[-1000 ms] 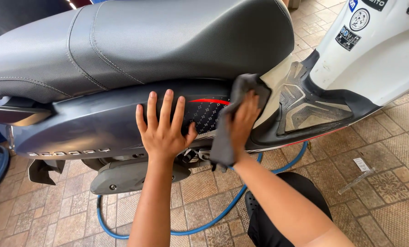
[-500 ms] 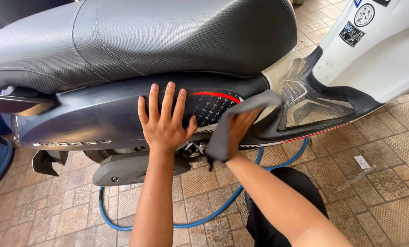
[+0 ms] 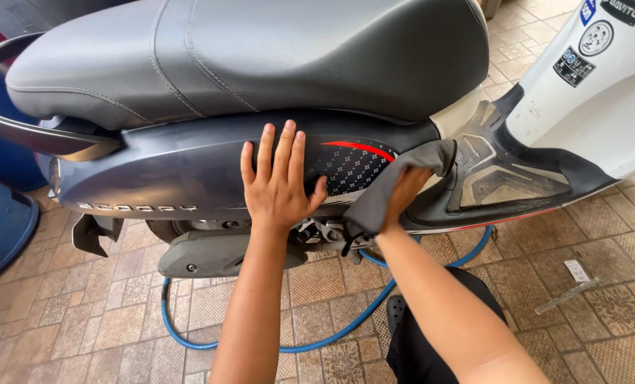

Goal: The person wipes the rear body panels and seat of a scooter using a cloth. They clean the side panels, the area around the taillight, and the seat surface, repeatedly folding the cloth to use a clean side.

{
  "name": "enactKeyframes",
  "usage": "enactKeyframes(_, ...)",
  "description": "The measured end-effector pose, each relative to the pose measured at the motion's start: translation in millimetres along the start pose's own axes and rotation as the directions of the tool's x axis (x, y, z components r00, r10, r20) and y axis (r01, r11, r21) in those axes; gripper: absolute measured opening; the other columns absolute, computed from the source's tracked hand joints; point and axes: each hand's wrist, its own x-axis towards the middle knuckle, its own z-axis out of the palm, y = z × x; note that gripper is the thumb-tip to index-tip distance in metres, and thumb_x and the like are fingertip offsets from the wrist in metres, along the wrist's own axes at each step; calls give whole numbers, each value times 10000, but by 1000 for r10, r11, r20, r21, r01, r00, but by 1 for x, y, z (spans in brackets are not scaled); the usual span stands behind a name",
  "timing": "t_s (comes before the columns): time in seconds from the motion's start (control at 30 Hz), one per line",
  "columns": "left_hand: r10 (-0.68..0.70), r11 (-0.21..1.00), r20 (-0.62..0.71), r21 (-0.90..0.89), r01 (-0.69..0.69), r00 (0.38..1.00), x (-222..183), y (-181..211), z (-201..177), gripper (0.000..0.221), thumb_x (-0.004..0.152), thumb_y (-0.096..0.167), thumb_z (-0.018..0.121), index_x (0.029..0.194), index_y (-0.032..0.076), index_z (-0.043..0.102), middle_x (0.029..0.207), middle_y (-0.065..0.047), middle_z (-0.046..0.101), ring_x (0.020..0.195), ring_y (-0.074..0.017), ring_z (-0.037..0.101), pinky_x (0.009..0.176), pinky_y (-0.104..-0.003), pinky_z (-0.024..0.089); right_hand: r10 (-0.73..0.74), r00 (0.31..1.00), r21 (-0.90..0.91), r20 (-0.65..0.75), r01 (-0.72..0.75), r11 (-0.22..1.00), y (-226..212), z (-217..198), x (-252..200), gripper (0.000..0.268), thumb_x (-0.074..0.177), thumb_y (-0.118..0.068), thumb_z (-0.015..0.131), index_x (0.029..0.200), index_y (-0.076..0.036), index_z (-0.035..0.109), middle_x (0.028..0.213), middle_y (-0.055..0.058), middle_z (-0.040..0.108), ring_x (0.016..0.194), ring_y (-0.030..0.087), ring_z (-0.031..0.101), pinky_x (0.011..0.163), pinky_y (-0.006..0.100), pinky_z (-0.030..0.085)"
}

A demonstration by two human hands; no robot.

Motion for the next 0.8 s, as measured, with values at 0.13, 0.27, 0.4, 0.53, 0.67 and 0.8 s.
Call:
enactKeyframes(0.13,-52,990,30,-132,56,998,4,-3,-12,662,944,492,504,1408,32,614,1480,-162,584,1407,-396,504,1193,-562,281,-186,966,-327,177,236,915,-35,15,-25,472,1030,-258,527,1335,100,481,1404,393,395,1359,656,293,1122,784,127)
enactKeyframes(0.27,-61,993,32,-98,64,998,-8,-39,-27,672,971,509,502,1397,2,621,1465,-202,587,1408,-440,480,1201,-580,240,-376,893,-193,247,426,884,-85,8,4,303,877,-361,614,896,-58,610,1371,343,539,1371,622,395,1074,803,144)
enactKeyframes(0.4,-94,995,65,36,92,993,-22,-81,-34,718,1046,534,395,1450,-35,565,1522,-220,535,1458,-446,400,1214,-572,156,-464,879,-337,109,471,815,-28,16,20,381,998,-313,550,1188,15,513,1186,334,477,1203,684,435,1000,825,290)
enactKeyframes(0.53,-110,993,72,41,107,991,-30,-86,-29,767,1030,584,359,1439,-29,571,1492,-209,555,1432,-459,423,1203,-620,142,-279,944,-471,175,329,818,-42,26,16,533,1031,-412,390,1251,29,591,1180,219,528,1244,583,482,1052,738,273)
enactKeyframes(0.67,-136,991,80,26,134,987,-31,-85,-30,757,1037,569,306,1467,-6,545,1492,-188,554,1418,-448,444,1194,-632,152,-451,829,-292,331,544,787,-135,45,8,367,929,-333,532,1123,-53,669,1273,235,567,1342,590,445,1052,822,188)
enactKeyframes(0.8,-145,989,140,20,144,979,-31,-86,-32,767,1043,570,233,1502,21,510,1518,-176,530,1443,-431,423,1200,-623,145,-509,769,-217,387,613,760,-145,51,-11,411,949,-248,475,1287,-104,660,1321,110,638,1408,411,493,1164,727,187)
